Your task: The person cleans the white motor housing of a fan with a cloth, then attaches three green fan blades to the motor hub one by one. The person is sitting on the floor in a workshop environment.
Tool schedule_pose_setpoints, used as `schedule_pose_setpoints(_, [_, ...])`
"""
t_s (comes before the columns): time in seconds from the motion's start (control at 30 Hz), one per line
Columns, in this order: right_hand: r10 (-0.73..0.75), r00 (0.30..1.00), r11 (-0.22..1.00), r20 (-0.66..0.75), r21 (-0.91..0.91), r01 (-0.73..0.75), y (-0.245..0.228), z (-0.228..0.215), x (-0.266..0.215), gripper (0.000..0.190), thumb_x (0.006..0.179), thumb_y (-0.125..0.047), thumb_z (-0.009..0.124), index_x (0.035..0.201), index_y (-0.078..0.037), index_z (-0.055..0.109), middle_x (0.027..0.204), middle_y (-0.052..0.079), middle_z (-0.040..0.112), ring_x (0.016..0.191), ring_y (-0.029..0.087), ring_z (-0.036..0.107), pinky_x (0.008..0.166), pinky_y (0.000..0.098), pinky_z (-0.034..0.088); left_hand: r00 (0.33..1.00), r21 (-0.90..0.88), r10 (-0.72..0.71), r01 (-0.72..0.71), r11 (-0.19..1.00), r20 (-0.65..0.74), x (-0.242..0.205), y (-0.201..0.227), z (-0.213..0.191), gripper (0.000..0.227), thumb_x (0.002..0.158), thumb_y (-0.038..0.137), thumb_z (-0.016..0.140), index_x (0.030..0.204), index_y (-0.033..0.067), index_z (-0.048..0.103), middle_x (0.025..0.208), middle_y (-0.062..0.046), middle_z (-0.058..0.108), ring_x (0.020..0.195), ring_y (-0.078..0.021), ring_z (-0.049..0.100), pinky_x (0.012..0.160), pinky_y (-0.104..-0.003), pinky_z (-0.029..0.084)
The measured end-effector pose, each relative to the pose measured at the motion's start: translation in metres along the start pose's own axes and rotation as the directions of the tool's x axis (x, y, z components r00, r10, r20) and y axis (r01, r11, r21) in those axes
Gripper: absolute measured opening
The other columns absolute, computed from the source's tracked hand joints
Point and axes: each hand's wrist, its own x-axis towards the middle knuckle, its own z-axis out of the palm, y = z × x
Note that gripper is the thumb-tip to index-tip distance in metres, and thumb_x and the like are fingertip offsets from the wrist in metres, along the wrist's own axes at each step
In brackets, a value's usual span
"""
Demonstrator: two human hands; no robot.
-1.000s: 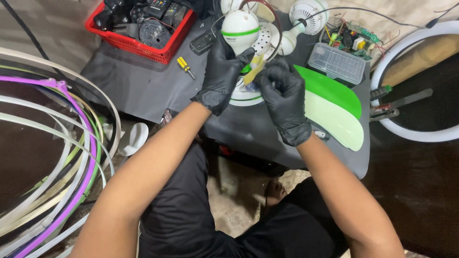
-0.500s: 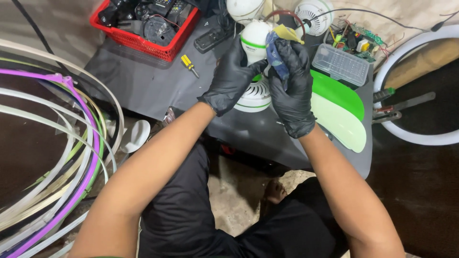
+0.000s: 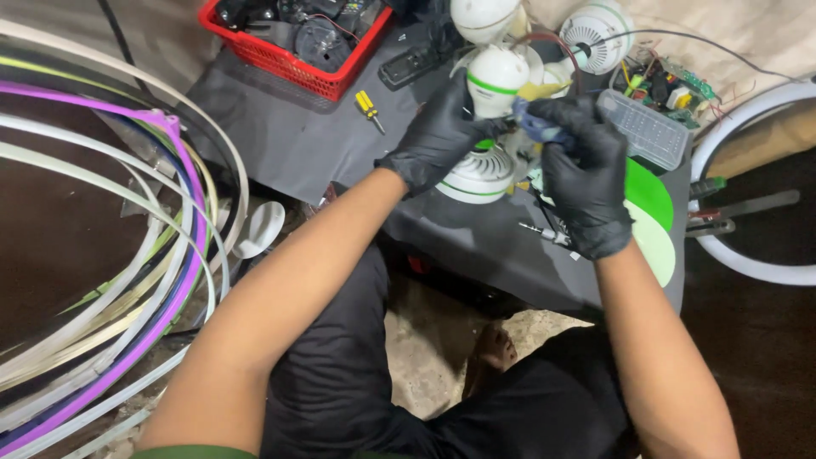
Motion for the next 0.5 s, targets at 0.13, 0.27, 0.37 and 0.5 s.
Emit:
schedule_pose_setpoints(0.13, [0.092,0.993,0.987,-0.074,0.136,-0.081,-0.025,0.0,0.018,0.039,0.091,0.016,0.047,0.122,0.006,0.069,0.113,0.019,0.065,0.108,0.032,0.063,0.099,0.0404,0.051,0.988,0.164,-0.151,0.143,0.976,0.036,-0.002,-0.002,-0.003,0.064,0.078,0.027,0.084,0.13,0.0123,0.051,0.125,-0.007,0.074,0.113,-0.0211,0.07,0.091,-0.036,0.056])
schedule_pose_setpoints(0.27, [0.009,0.994,0.991,-0.106,0.13,0.005,-0.05,0.012,0.041,0.024,0.103,0.018,0.052,0.121,0.011,0.067,0.115,0.021,0.065,0.111,0.033,0.063,0.104,0.0443,0.052,0.991,0.118,-0.037,0.021,0.993,0.126,-0.003,-0.004,-0.01,0.069,0.083,0.037,0.083,0.136,0.0114,0.046,0.138,-0.011,0.067,0.127,-0.0277,0.064,0.101,-0.04,0.054])
schedule_pose_setpoints(0.37, [-0.059,0.998,0.989,-0.03,0.136,0.063,-0.067,0.03,0.061,0.022,0.109,0.016,0.053,0.123,0.006,0.066,0.119,0.022,0.065,0.115,0.035,0.063,0.105,0.045,0.051,0.978,0.184,-0.091,0.055,0.981,0.189,-0.002,-0.003,-0.023,0.065,0.09,0.03,0.076,0.145,0.0125,0.048,0.142,-0.01,0.067,0.133,-0.0281,0.062,0.108,-0.036,0.052])
schedule_pose_setpoints(0.5, [-0.237,0.97,0.969,-0.051,0.056,0.24,-0.079,0.061,0.096,0.015,0.108,0.02,0.06,0.12,0.014,0.067,0.111,0.026,0.064,0.103,0.04,0.062,0.094,0.0482,0.047,0.957,-0.223,0.093,-0.031,0.974,0.274,0.005,-0.072,-0.027,0.037,0.104,0.012,0.061,0.141,0.0056,0.058,0.145,-0.013,0.063,0.137,-0.0274,0.059,0.12,-0.042,0.048])
